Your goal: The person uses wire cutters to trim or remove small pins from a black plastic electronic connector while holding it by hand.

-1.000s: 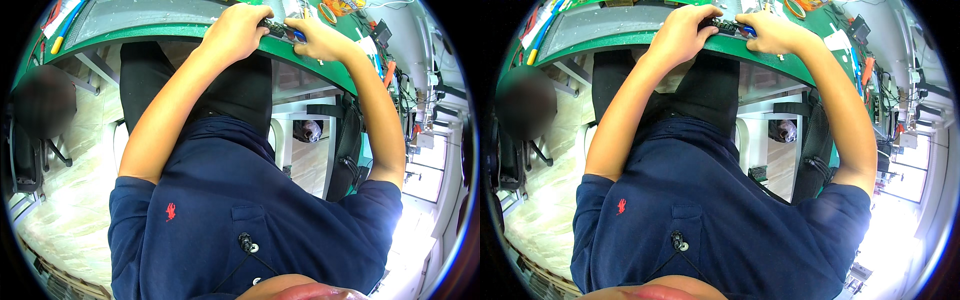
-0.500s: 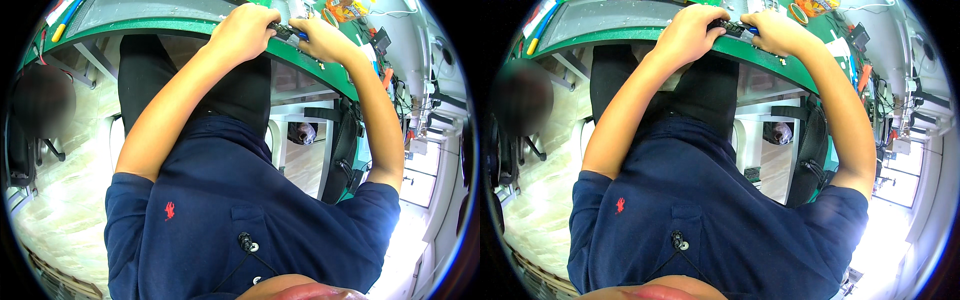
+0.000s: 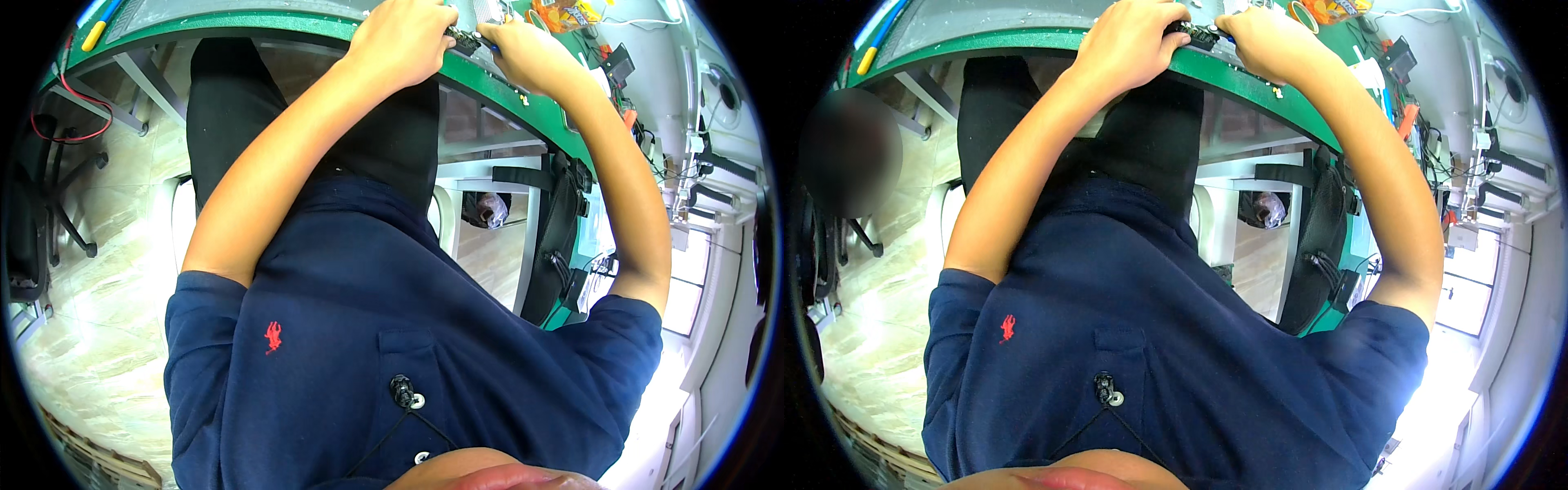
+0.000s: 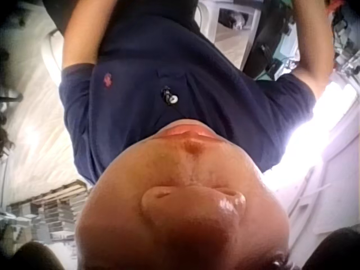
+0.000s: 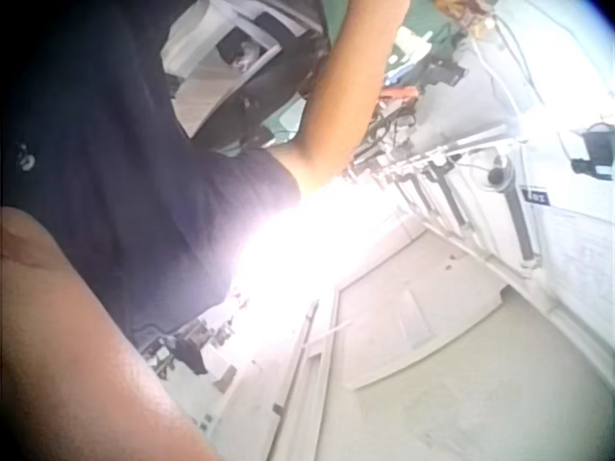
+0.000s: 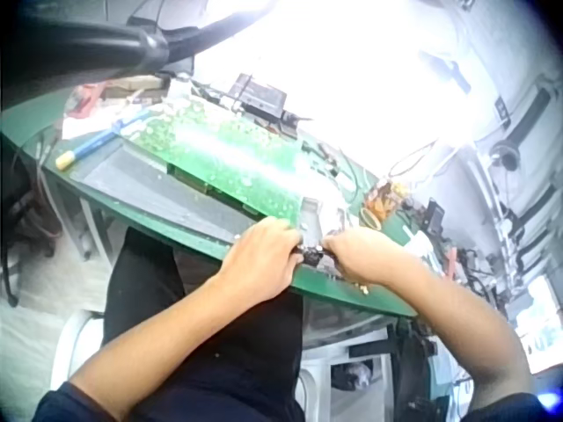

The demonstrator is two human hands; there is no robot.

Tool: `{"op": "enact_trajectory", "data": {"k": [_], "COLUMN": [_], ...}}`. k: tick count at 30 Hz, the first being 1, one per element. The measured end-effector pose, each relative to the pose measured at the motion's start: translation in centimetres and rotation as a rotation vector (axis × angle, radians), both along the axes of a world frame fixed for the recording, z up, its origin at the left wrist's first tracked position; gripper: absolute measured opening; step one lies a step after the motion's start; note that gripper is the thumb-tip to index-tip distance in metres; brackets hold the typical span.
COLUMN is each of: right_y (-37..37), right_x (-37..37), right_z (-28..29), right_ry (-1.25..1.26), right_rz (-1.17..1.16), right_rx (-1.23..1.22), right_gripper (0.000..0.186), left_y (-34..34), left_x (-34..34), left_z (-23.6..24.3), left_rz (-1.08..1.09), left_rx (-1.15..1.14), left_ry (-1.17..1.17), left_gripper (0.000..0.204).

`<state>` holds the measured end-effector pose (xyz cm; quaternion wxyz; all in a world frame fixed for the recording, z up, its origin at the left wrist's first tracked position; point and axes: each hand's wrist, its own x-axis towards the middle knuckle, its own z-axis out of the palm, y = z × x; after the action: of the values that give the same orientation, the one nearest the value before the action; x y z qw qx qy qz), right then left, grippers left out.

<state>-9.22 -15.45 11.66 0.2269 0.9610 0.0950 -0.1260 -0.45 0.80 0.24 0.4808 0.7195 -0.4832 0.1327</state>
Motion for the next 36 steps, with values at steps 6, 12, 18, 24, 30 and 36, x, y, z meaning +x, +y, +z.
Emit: {"op": "enact_trajectory", "data": {"k": [6,12,18,24,30,36], "right_y": [-0.9,-3.0,-3.8,-2.1,-2.3,-1.5], "right_x": [1.1,1.1,0.4,1.3,1.2,1.7], "right_z": [-1.0,-2.4,-3.2,-2.2,-2.5,-2.1], "right_ry": [0.048,0.017,-0.067,0.011,-0.019,-0.001], "right_rz": [-0.159,-0.118,-0.119,-0.141,-0.129,-0.137], "right_rx": [-0.035,-0.009,-0.051,-0.036,-0.028,-0.067], "right_gripper": [0.019,0.040,0.046,0.019,0.018,0.018], "left_y": [-0.5,-0.6,-0.5,-0.7,-0.8,-0.7], "left_x": [0.5,0.5,0.2,0.4,0.5,0.6], "left_z": [-0.1,-0.1,0.0,-0.5,-0.3,-0.3], "left_rz": [-0.037,-0.061,-0.054,-0.043,-0.047,-0.033], "left_rx": [-0.017,-0.027,-0.016,-0.047,-0.034,-0.014], "left_ry": [0.054,0.093,0.112,0.068,0.065,0.076], "left_gripper": [0.013,0.012,0.011,0.012,0.012,0.014]}}
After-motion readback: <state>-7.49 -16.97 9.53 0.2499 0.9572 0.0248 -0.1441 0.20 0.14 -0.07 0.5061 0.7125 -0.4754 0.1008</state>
